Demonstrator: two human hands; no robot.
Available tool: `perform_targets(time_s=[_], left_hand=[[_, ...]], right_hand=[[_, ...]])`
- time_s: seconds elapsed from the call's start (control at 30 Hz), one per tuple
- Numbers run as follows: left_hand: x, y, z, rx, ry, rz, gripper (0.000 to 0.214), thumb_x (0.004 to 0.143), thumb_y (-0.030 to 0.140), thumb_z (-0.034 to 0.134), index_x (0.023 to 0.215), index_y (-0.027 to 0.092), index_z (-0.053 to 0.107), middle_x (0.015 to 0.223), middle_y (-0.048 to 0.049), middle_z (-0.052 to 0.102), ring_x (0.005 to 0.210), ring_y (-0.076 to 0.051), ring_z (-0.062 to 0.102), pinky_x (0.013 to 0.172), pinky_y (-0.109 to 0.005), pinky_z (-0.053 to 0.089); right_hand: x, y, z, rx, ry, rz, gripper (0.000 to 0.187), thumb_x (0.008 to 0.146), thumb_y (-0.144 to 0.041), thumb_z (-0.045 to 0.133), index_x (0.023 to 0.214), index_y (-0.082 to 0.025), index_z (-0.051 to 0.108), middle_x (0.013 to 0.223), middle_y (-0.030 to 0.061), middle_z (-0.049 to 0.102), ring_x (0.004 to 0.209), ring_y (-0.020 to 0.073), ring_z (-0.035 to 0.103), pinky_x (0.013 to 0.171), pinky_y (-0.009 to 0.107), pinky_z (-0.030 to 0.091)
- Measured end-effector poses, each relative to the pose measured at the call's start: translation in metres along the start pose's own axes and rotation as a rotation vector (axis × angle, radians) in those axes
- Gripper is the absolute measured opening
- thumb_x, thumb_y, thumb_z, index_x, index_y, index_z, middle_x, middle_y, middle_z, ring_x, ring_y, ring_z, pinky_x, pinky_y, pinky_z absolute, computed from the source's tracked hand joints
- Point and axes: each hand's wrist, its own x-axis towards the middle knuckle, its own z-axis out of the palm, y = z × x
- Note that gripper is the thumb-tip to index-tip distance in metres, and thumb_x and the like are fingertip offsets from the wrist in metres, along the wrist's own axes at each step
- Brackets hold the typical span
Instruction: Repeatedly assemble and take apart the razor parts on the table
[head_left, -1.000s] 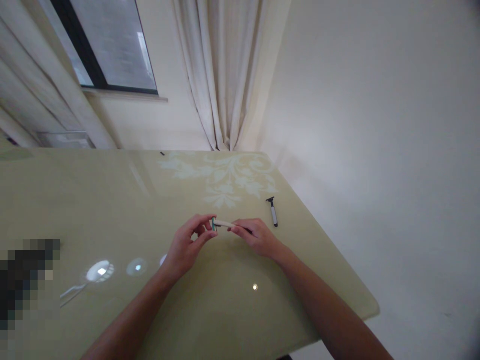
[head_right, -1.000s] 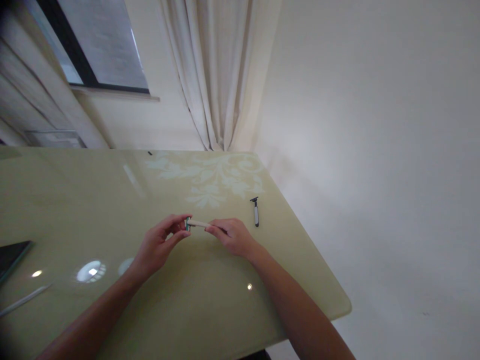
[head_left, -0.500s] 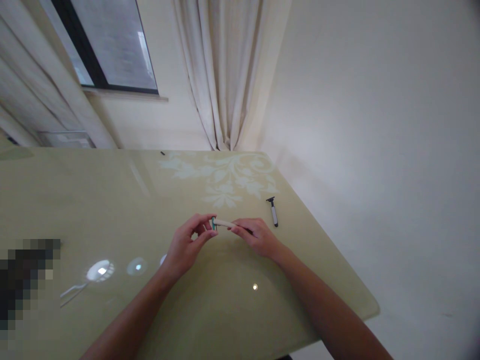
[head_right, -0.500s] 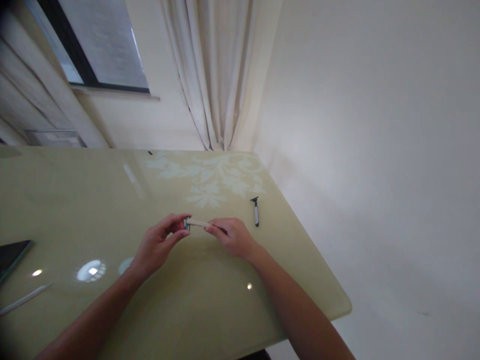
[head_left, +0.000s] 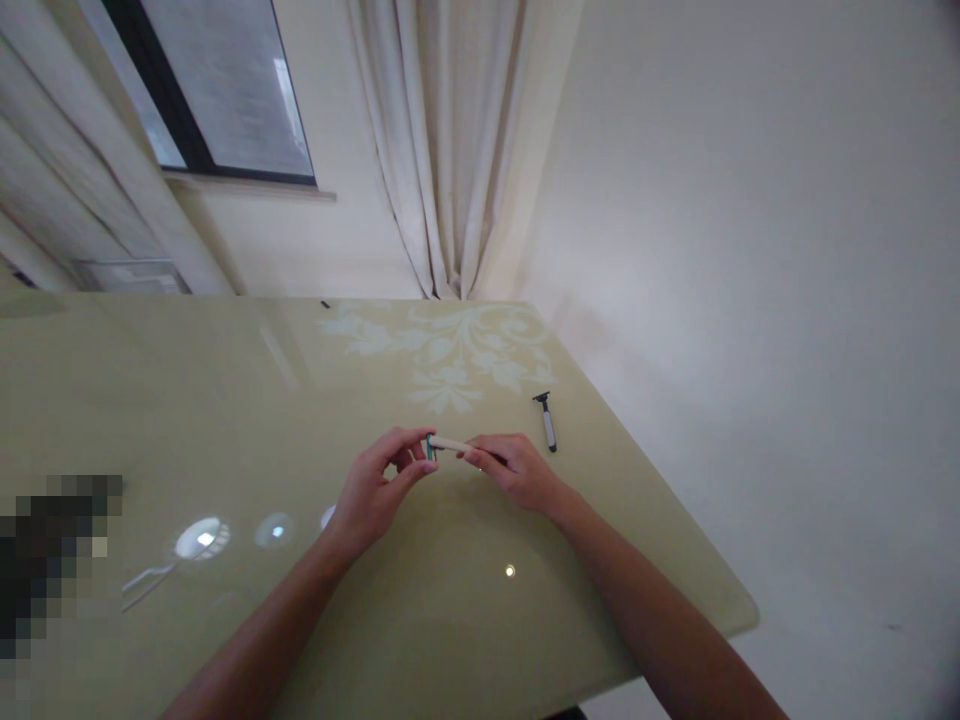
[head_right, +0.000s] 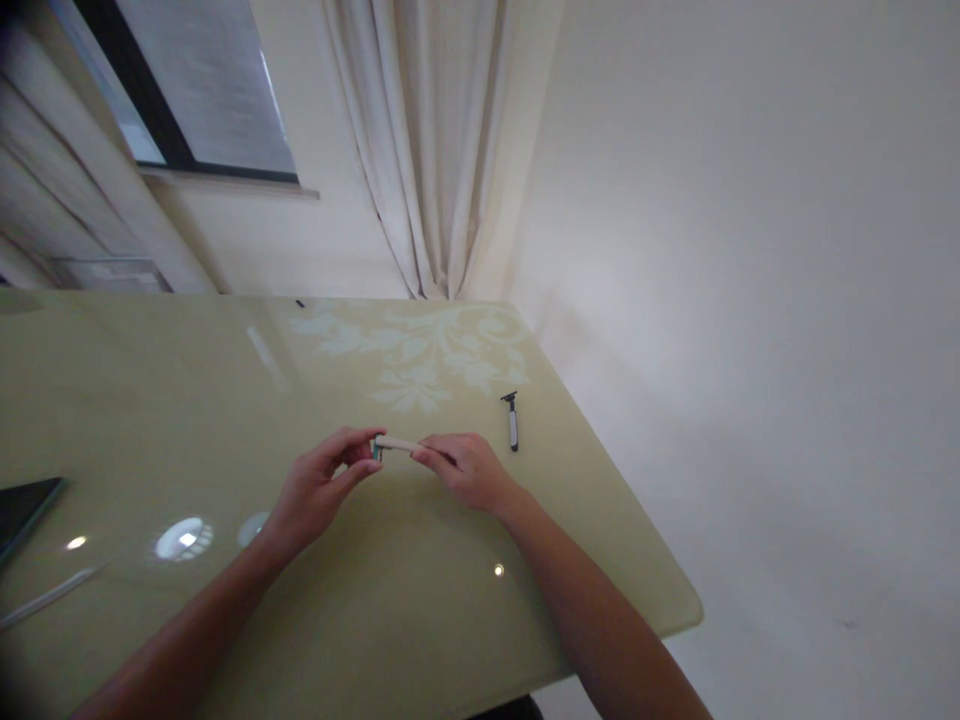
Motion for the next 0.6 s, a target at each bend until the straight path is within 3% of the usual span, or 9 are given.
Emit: perform_targets(time_s=[0.6], left_hand=[[-0.0016,0.0011,0.0015,-0.022,-0.03,0.008,0.025,0.09,0.029,0.072,0.114,0.023,0.075,0.08,0.0003,0.065,0.071,-0.014,0.059,0.067,-0.024,0.05]], right_hand=[[0.0004,-0.005,-0.0012,0.011,-0.012,-0.006,0.044,0.107,-0.047,0.047,0.091,-0.016,0.075,0.069,0.0005,0.06,0.062,0.0128,0.051,0.062,0.024,0.035]])
